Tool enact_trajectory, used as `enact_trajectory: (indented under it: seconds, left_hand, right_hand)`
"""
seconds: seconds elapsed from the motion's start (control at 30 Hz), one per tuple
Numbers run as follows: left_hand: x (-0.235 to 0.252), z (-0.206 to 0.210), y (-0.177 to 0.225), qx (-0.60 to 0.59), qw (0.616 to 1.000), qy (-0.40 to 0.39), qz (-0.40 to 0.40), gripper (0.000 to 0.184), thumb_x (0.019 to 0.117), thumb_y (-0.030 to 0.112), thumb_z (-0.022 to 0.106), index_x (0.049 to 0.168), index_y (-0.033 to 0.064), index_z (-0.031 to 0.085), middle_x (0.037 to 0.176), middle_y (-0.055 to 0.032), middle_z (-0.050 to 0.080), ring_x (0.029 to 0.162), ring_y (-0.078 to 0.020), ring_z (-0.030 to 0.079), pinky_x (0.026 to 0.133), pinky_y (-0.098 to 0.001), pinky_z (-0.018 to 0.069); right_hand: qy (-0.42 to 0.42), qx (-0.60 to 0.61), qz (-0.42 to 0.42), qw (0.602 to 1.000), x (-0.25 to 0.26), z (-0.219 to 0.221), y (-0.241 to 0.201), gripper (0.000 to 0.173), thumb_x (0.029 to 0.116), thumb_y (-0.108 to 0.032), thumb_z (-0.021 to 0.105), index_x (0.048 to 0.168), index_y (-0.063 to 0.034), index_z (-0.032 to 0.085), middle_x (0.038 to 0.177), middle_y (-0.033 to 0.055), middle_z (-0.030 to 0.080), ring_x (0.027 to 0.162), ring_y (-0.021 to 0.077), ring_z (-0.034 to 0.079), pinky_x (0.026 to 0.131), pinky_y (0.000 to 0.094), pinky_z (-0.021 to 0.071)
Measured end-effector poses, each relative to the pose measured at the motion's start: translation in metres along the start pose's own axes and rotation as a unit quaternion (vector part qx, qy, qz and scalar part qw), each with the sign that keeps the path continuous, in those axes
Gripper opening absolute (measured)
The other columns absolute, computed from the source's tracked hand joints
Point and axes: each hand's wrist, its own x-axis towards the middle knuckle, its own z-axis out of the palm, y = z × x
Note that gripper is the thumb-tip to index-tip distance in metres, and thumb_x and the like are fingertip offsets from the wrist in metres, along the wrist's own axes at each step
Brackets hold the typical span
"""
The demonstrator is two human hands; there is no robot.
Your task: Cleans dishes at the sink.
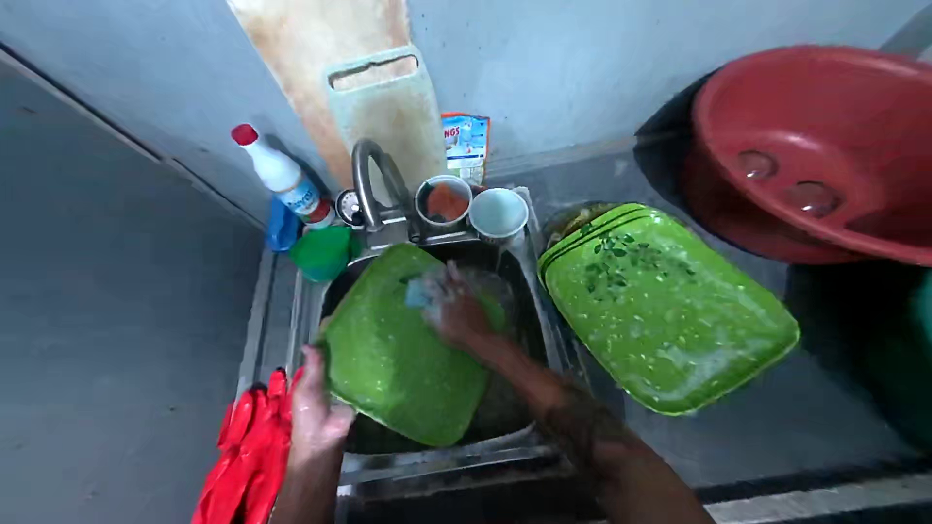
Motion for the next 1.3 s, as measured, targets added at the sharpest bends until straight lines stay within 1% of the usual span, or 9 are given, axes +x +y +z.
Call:
enact_trajectory:
  seconds: [0.23,0.43,0.6,0.67,0.83,0.93,1.07,1.17,1.3]
  left_hand:
    - [0.016,-0.002,-0.002,0.003,1.0,0.006,0.024,0.042,0.1114,0.034,0.026,0.141,0.0125,0.046,0.116,-0.0058,0.071,0.103,-0.0189,0.071,0.083,-0.0413,0.0635]
    - [0.001,0.003,0.004,0.011,0.999,0.038,0.001,0.044,0.1111,0.035,0.023,0.137,0.013,0.051,0.112,-0.0057,0.073,0.1,-0.0181,0.073,0.081,-0.0414,0.0643]
    - [0.013,0.007,-0.003,0.028,0.999,0.014,0.012,0.043,0.1116,0.035,0.025,0.144,0.0127,0.043,0.117,-0.0052,0.071,0.103,-0.0179,0.072,0.084,-0.0403,0.0635]
    - [0.013,-0.005,0.01,0.029,0.998,0.038,0.033,0.044,0.1116,0.035,0.022,0.141,0.0138,0.048,0.116,-0.0044,0.072,0.103,-0.0177,0.072,0.084,-0.0409,0.0635]
    - [-0.001,-0.004,0.008,0.008,0.999,0.043,-0.003,0.041,0.11,0.038,0.03,0.134,0.0132,0.053,0.111,-0.006,0.073,0.1,-0.019,0.073,0.082,-0.0434,0.064]
    - [0.003,0.007,-0.014,-0.001,0.998,-0.02,-0.055,0.042,0.1091,0.038,0.037,0.141,0.0134,0.048,0.117,-0.0076,0.072,0.104,-0.0204,0.072,0.085,-0.0423,0.0634]
    - [0.021,0.004,-0.012,0.046,0.997,0.044,-0.039,0.045,0.1126,0.037,0.019,0.144,0.0161,0.045,0.116,-0.0008,0.071,0.102,-0.013,0.071,0.083,-0.036,0.0624]
    - [0.026,-0.012,0.012,0.051,0.989,0.136,-0.038,0.042,0.1122,0.037,0.023,0.132,0.0167,0.054,0.108,0.0,0.072,0.097,-0.0134,0.072,0.079,-0.0387,0.0631]
    - [0.02,-0.007,0.03,0.117,0.959,0.23,-0.119,0.045,0.1098,0.048,0.027,0.12,0.0168,0.059,0.093,-0.0012,0.071,0.081,-0.0149,0.071,0.065,-0.0373,0.0618]
  right_hand:
    - [0.02,0.126,-0.258,0.958,-0.057,0.026,-0.043,0.043,0.0934,-0.023,0.072,0.134,-0.0066,0.067,0.147,0.0143,0.059,0.143,0.0352,0.048,0.119,0.0533,0.0378]
    - [-0.012,0.034,-0.063,0.997,-0.009,-0.004,0.01,0.04,0.1046,-0.024,0.052,0.141,-0.0095,0.062,0.156,0.0151,0.049,0.152,0.0365,0.033,0.124,0.056,0.0281]
    - [0.011,0.114,-0.216,0.97,-0.045,0.024,-0.05,0.057,0.092,-0.021,0.072,0.144,-0.0019,0.057,0.152,0.0195,0.052,0.145,0.0357,0.045,0.12,0.0524,0.0366]
    - [-0.02,0.112,-0.261,0.958,-0.057,0.022,-0.032,0.046,0.0945,-0.025,0.071,0.136,-0.0068,0.065,0.149,0.0152,0.057,0.144,0.0333,0.047,0.121,0.0514,0.0365]
    - [-0.059,0.021,-0.043,0.997,0.001,-0.005,0.013,0.042,0.104,-0.026,0.053,0.143,-0.0113,0.059,0.158,0.0163,0.045,0.151,0.037,0.034,0.121,0.0571,0.0327]
    - [0.004,0.055,-0.06,0.997,0.014,0.014,-0.027,0.044,0.1023,-0.023,0.054,0.142,-0.0036,0.059,0.156,0.0207,0.047,0.15,0.0374,0.035,0.124,0.0524,0.0306]
    - [-0.006,0.174,-0.197,0.965,-0.047,0.03,-0.077,0.045,0.0921,-0.022,0.072,0.132,-0.0025,0.067,0.141,0.0182,0.061,0.142,0.0338,0.049,0.121,0.0486,0.0366]
    - [-0.162,0.099,-0.204,0.96,-0.083,-0.001,-0.049,0.055,0.089,-0.027,0.078,0.14,-0.0122,0.063,0.153,0.0161,0.052,0.148,0.0365,0.039,0.121,0.0568,0.0326]
    - [-0.154,0.105,-0.178,0.966,-0.064,-0.068,-0.023,0.029,0.087,0.0,0.07,0.116,0.0005,0.074,0.124,0.0244,0.069,0.119,0.0423,0.065,0.099,0.0586,0.0517]
